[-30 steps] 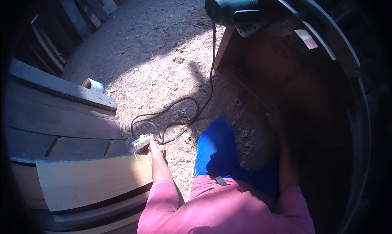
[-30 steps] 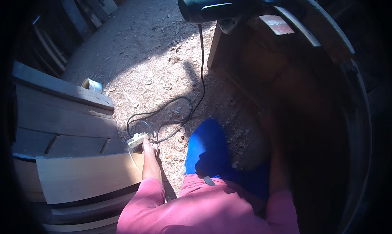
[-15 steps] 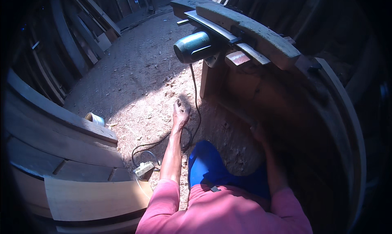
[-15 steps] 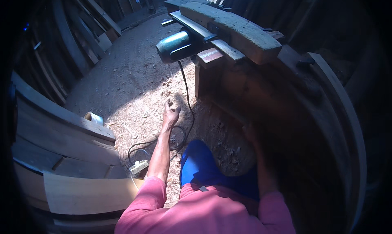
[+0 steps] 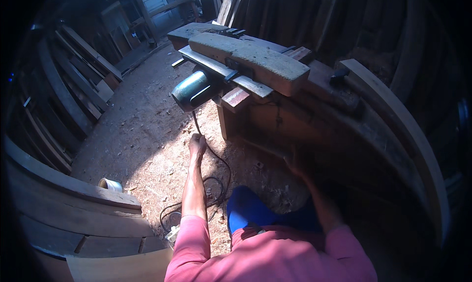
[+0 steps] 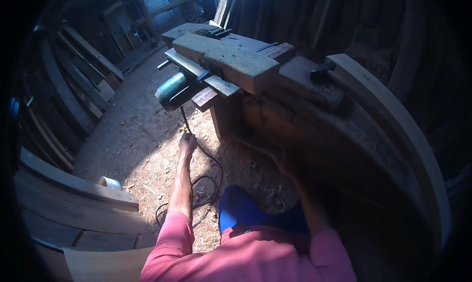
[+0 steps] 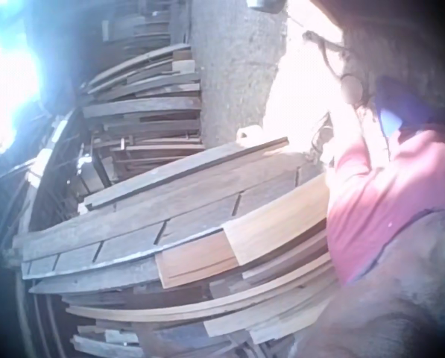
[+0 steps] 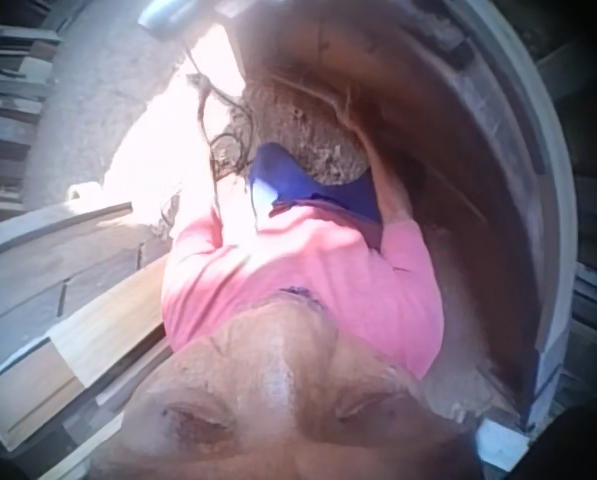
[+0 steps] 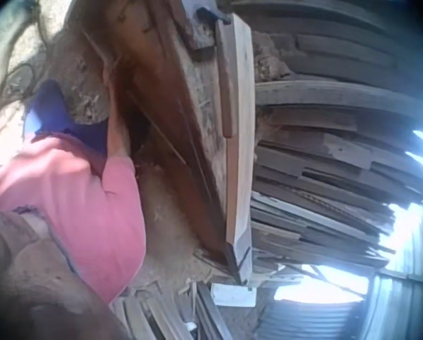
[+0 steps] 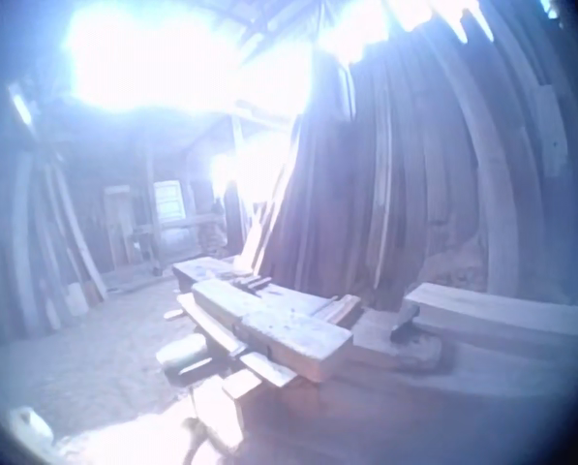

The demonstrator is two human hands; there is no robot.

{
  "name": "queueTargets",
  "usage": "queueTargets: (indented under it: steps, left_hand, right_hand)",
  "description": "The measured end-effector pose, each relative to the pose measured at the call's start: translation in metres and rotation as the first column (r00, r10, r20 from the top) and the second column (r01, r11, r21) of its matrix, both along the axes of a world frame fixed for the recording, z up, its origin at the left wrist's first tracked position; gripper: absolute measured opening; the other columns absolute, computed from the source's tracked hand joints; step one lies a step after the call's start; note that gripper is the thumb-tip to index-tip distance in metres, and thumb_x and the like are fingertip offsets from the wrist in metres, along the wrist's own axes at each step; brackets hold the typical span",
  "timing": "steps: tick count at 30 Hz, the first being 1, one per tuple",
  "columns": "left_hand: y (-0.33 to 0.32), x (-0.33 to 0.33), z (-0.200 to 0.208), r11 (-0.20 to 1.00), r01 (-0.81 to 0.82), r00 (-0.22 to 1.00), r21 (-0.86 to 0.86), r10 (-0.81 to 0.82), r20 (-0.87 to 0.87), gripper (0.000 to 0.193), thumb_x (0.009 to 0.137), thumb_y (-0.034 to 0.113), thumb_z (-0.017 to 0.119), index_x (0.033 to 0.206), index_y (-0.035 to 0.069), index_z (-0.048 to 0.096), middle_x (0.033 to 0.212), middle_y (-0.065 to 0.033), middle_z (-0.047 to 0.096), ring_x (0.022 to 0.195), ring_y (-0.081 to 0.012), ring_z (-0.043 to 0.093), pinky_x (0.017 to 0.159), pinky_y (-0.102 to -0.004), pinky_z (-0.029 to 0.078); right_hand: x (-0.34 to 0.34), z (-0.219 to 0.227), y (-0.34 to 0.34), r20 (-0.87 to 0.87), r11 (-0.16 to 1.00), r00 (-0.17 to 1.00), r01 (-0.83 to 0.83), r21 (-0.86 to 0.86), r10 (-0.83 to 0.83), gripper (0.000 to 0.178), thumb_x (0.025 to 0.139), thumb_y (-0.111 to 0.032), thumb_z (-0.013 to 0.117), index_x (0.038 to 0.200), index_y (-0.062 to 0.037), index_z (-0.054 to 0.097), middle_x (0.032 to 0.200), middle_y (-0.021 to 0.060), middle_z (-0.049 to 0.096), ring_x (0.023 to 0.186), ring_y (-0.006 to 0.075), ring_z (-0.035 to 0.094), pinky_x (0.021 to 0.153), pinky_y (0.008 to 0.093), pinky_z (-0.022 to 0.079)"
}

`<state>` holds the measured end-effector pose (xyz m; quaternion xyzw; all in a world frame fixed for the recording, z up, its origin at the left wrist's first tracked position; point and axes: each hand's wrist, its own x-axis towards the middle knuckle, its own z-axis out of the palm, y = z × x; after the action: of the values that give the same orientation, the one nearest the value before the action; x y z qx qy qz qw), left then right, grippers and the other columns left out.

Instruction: The person sands the curved edge of a wooden plank by pressing it against a stationary sanding machine, then unplugs a power cord and moves a wooden block on the machine's table.

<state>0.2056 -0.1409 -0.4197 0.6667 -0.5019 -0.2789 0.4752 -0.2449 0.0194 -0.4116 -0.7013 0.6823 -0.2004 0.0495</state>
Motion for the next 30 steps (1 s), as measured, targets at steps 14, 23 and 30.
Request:
queueTargets:
  steps: [14,23,30]
  left_hand:
    - [0.031,-0.043,0.125,0.898,0.362,0.893,-0.250,-0.411,-0.182,0.042,0.097,0.023,0.071,0.129,-0.003,0.061,0.114,-0.0115,0.069,0.101,-0.0178,0.065,0.088,-0.0315,0.051]
    - [0.020,-0.080,0.172,0.786,0.440,0.799,-0.434,-0.563,-0.211,0.037,0.100,0.014,0.064,0.134,-0.001,0.060,0.130,-0.0145,0.066,0.110,-0.0263,0.068,0.091,-0.0376,0.058]
    - [0.020,-0.088,0.174,0.771,0.521,0.853,-0.366,-0.464,0.237,0.038,0.096,0.012,0.070,0.132,0.001,0.063,0.128,-0.0121,0.068,0.111,-0.0221,0.067,0.090,-0.0377,0.057]
  right_hand:
    - [0.005,0.073,-0.074,0.840,0.945,0.445,-0.054,-0.322,0.312,0.035,0.100,-0.019,0.063,0.126,0.0034,0.060,0.116,0.0191,0.068,0.097,0.0228,0.071,0.090,0.0355,0.054]
    - [0.057,0.127,0.013,0.398,0.897,0.916,0.128,-0.423,0.057,0.031,0.100,-0.026,0.061,0.125,-0.0074,0.063,0.107,0.0223,0.070,0.100,0.0373,0.069,0.091,0.0460,0.051]
    - [0.152,0.150,-0.067,0.627,0.929,0.692,-0.196,-0.315,0.359,0.040,0.101,-0.030,0.063,0.128,-0.0008,0.058,0.114,0.0210,0.071,0.109,0.0288,0.070,0.089,0.0401,0.055]
